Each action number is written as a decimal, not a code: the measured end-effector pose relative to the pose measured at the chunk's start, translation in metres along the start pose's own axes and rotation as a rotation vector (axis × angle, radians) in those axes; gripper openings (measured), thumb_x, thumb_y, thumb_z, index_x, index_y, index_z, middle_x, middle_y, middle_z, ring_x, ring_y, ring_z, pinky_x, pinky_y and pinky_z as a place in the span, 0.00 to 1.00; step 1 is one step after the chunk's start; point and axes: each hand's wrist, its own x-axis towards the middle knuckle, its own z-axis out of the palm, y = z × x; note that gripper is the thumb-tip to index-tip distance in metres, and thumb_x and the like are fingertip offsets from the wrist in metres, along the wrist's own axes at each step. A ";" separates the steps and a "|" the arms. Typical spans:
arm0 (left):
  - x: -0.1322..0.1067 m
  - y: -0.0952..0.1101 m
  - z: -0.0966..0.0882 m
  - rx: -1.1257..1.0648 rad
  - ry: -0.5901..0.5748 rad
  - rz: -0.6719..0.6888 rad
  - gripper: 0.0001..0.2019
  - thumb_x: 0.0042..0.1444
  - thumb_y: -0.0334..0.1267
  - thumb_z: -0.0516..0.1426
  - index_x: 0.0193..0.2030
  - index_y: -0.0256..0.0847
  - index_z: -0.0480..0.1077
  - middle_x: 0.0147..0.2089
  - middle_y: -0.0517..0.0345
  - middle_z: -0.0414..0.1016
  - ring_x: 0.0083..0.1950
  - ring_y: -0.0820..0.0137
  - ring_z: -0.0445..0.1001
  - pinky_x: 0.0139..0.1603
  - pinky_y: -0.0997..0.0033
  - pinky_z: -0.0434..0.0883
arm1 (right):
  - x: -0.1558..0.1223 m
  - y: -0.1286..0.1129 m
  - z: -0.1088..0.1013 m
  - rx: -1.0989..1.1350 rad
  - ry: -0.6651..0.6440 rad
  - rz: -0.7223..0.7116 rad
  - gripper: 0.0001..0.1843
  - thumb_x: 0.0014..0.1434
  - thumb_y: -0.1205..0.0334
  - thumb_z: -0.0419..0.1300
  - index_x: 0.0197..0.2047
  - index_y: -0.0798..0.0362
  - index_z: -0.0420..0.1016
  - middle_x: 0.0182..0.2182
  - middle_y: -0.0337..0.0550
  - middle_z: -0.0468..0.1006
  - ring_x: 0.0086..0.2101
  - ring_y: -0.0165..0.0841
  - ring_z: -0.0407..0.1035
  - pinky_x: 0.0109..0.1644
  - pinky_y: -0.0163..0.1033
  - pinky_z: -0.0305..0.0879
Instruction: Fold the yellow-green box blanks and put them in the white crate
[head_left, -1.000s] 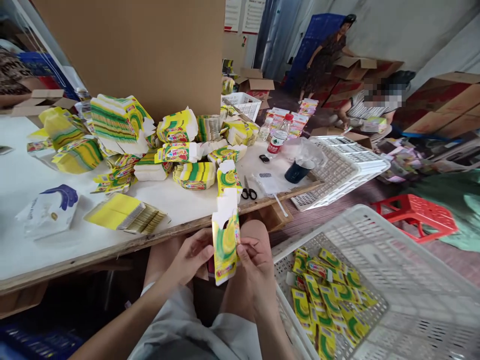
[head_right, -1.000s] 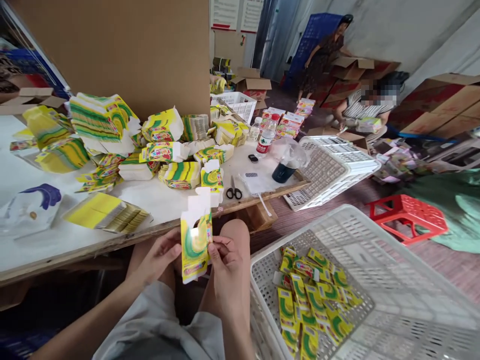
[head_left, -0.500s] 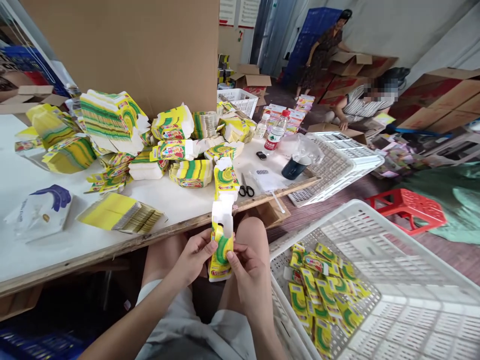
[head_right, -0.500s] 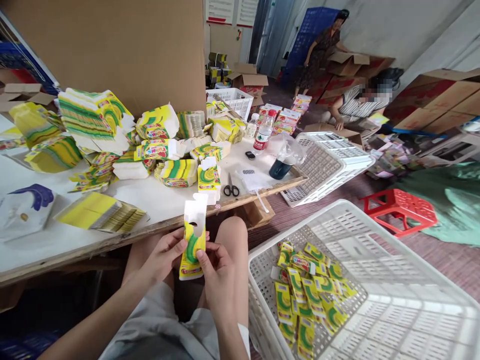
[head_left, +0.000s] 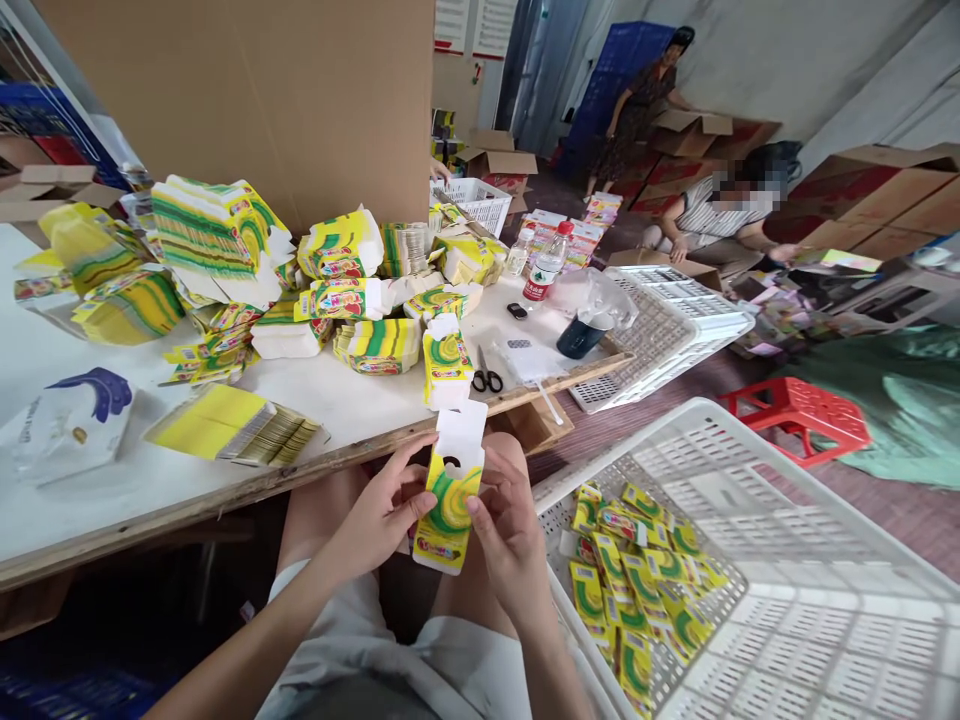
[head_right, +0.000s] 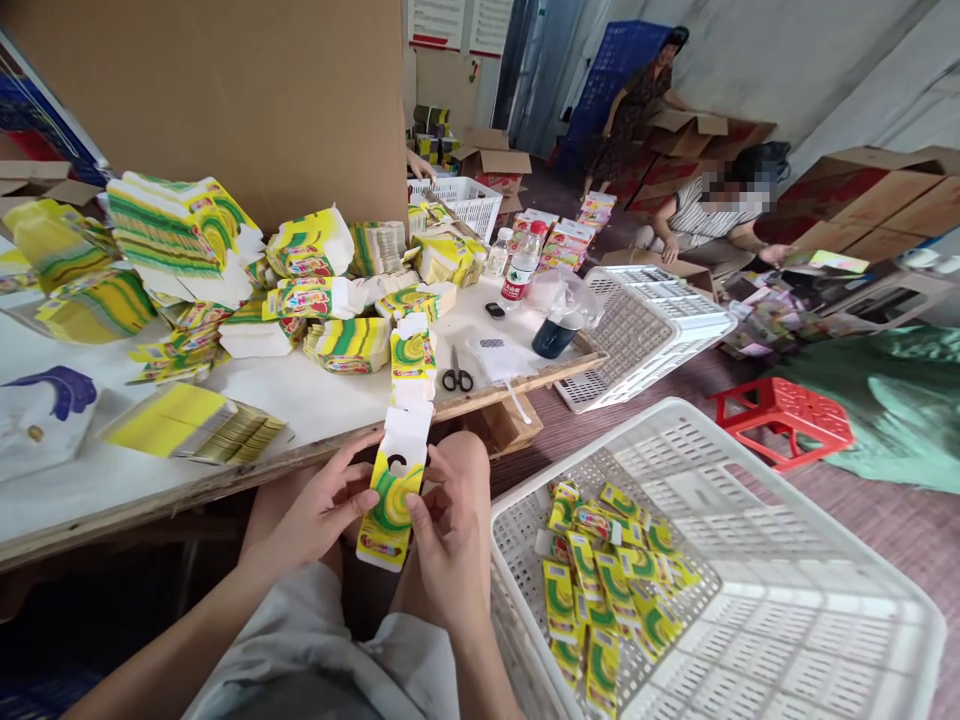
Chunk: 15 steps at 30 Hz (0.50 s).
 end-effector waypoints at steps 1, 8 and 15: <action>-0.001 0.001 -0.001 -0.016 -0.023 -0.028 0.27 0.62 0.42 0.60 0.65 0.48 0.57 0.53 0.49 0.77 0.51 0.61 0.77 0.47 0.66 0.74 | 0.001 -0.001 -0.004 0.001 -0.048 0.004 0.24 0.66 0.54 0.59 0.64 0.45 0.66 0.50 0.47 0.78 0.36 0.35 0.74 0.39 0.40 0.72; -0.004 0.002 0.002 -0.165 -0.127 -0.163 0.23 0.50 0.46 0.69 0.45 0.43 0.64 0.37 0.59 0.75 0.33 0.72 0.73 0.32 0.76 0.69 | 0.010 -0.004 -0.018 -0.005 -0.113 0.014 0.09 0.67 0.55 0.58 0.41 0.49 0.77 0.31 0.39 0.77 0.30 0.32 0.70 0.33 0.34 0.66; -0.004 -0.001 0.009 -0.166 -0.041 -0.121 0.21 0.55 0.42 0.66 0.50 0.44 0.61 0.44 0.55 0.76 0.37 0.69 0.75 0.37 0.71 0.71 | 0.005 -0.003 -0.012 -0.007 -0.055 0.002 0.12 0.66 0.58 0.59 0.52 0.46 0.77 0.44 0.44 0.82 0.41 0.37 0.76 0.44 0.38 0.72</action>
